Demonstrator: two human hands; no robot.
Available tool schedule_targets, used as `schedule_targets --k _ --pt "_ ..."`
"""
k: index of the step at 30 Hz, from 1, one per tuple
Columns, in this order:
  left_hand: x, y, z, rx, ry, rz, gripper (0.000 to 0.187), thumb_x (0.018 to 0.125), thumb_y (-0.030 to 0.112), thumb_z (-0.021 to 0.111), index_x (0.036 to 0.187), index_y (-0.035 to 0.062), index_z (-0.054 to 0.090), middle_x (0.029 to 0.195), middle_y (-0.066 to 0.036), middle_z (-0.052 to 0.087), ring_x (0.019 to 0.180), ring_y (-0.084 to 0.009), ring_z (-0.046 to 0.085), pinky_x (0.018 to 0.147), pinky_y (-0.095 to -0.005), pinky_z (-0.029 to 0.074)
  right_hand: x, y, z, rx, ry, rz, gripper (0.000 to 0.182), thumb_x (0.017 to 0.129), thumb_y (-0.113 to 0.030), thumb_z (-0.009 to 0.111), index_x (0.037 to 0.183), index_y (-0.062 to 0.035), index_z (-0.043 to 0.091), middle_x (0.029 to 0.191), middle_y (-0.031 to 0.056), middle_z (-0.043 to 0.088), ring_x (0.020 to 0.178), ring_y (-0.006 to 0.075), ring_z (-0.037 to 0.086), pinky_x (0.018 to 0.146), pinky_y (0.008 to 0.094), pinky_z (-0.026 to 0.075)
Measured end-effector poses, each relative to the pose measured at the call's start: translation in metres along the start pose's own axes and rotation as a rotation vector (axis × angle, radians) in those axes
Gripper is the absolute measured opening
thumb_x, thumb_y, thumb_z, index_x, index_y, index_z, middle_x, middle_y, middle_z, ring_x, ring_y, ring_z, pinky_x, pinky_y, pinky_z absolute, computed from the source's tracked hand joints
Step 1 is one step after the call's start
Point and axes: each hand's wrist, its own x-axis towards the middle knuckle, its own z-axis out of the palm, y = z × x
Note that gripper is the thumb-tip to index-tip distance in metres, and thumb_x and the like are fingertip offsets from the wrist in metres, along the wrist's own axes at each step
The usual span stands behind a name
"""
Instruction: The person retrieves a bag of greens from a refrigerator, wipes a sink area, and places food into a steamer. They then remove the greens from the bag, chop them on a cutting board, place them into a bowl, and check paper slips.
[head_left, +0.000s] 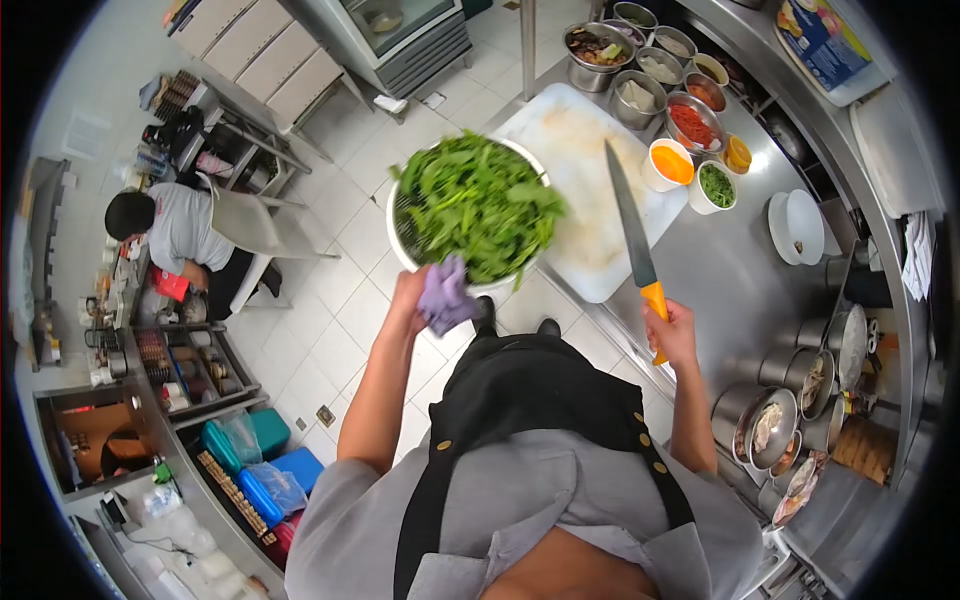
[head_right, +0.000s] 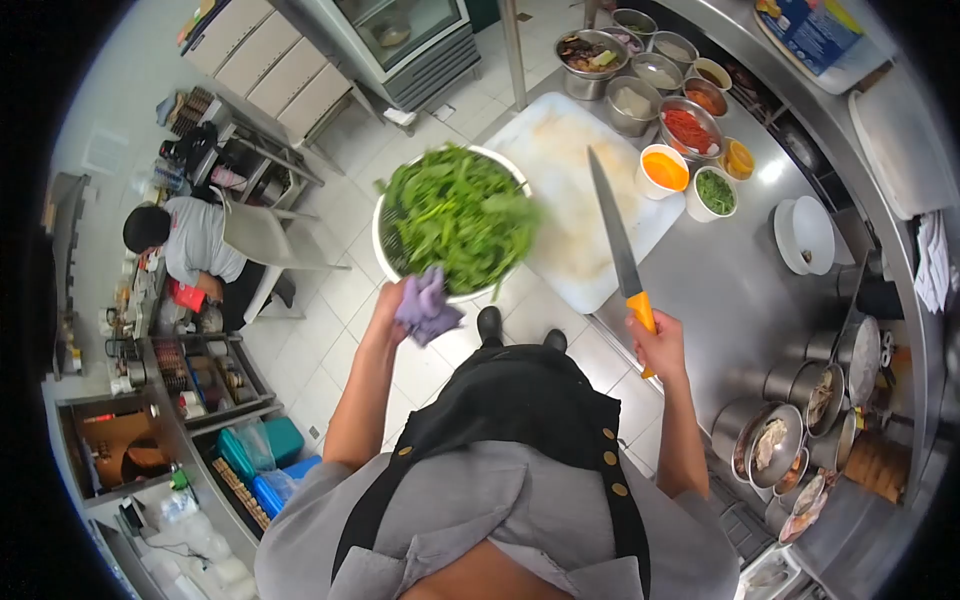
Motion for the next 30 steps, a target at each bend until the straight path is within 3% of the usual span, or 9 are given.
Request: schedule_targets --k 4,6,12,15,17,21,23,25,30 --pt "0.052 0.018 0.09 -0.112 -0.282 -0.084 0.028 0.088 0.016 0.051 0.089 -0.0105 0.059 0.079 -0.016 0.063 0.065 -0.0254 0.065 0.057 -0.0384 0.055 -0.003 0.021 -0.005 -0.002 0.213 -0.111 0.017 0.085 -0.018 0.063 0.085 -0.0012 0.06 0.055 -0.0002 0.049 0.043 0.0055 0.045 0.038 0.0235 0.035" --pt "0.078 0.013 0.123 -0.153 -0.38 -0.134 0.027 0.089 0.016 0.049 0.092 -0.0086 0.06 0.082 -0.015 0.064 0.067 -0.0256 0.065 0.059 -0.0386 0.056 0.002 0.022 -0.004 -0.427 0.39 -0.211 0.02 0.084 -0.018 0.061 0.09 0.0014 0.059 0.057 0.0084 0.055 0.048 0.0179 0.055 0.045 0.0323 0.043" --pt "0.101 -0.007 0.172 -0.093 -0.516 -0.19 0.031 0.094 0.023 0.042 0.105 -0.0027 0.056 0.093 -0.013 0.063 0.081 -0.0252 0.064 0.074 -0.0396 0.054 0.013 -0.012 0.061 -0.628 0.423 -0.452 0.023 0.083 -0.017 0.058 0.098 0.0008 0.057 0.074 0.0224 0.062 0.07 0.042 0.061 0.062 0.0479 0.049" --pt "0.101 -0.013 0.175 -0.116 -0.531 -0.176 0.032 0.094 0.023 0.042 0.105 -0.0029 0.056 0.093 -0.013 0.063 0.08 -0.0255 0.064 0.074 -0.0396 0.054 0.009 -0.023 0.081 -0.86 0.408 -0.332 0.027 0.082 -0.019 0.06 0.102 -0.0004 0.057 0.078 0.0227 0.062 0.072 0.0417 0.062 0.063 0.0491 0.049" --pt "0.095 -0.012 0.172 -0.119 -0.463 -0.183 0.027 0.09 0.017 0.046 0.092 -0.0051 0.061 0.081 -0.013 0.064 0.065 -0.0235 0.063 0.057 -0.0364 0.054 0.004 -0.028 0.071 -0.896 0.402 -0.315 0.031 0.081 -0.02 0.062 0.105 -0.0015 0.057 0.079 0.0228 0.061 0.071 0.0417 0.061 0.064 0.0484 0.051" --pt "0.072 0.006 0.15 -0.203 -0.619 -0.356 0.028 0.093 0.025 0.048 0.101 0.0004 0.058 0.088 -0.009 0.064 0.075 -0.0203 0.062 0.072 -0.0366 0.053 -0.005 -0.038 0.04 -0.987 0.563 -0.498 0.036 0.078 -0.018 0.064 0.109 -0.0023 0.057 0.078 0.0188 0.06 0.069 0.0386 0.061 0.062 0.0463 0.051" --pt "0.072 -0.003 0.116 -0.268 -0.709 -0.385 0.039 0.093 0.035 0.049 0.115 0.0026 0.052 0.104 -0.011 0.062 0.092 -0.0238 0.061 0.085 -0.0388 0.05 -0.01 -0.05 0.033 -0.935 0.641 -0.555 0.037 0.076 -0.017 0.066 0.108 -0.0025 0.058 0.081 0.0175 0.061 0.07 0.0376 0.061 0.062 0.0455 0.05" --pt "0.041 0.012 0.086 -0.484 -0.862 -0.095 0.051 0.092 0.042 0.049 0.126 0.0043 0.045 0.12 -0.014 0.054 0.105 -0.0287 0.057 0.091 -0.0424 0.047 -0.007 -0.053 0.04 -0.914 0.641 -0.597 0.037 0.073 -0.014 0.068 0.107 -0.0015 0.058 0.086 0.0184 0.062 0.073 0.0375 0.062 0.065 0.0446 0.051" --pt "0.013 0.009 0.054 -0.862 -0.481 -0.036 0.051 0.093 0.029 0.048 0.137 0.0091 0.032 0.127 -0.013 0.049 0.112 -0.0305 0.052 0.092 -0.0471 0.047 0.024 -0.063 0.142 -0.694 0.293 -0.821 0.037 0.072 -0.009 0.07 0.105 0.0018 0.058 0.093 0.0202 0.062 0.081 0.0378 0.061 0.071 0.041 0.051"
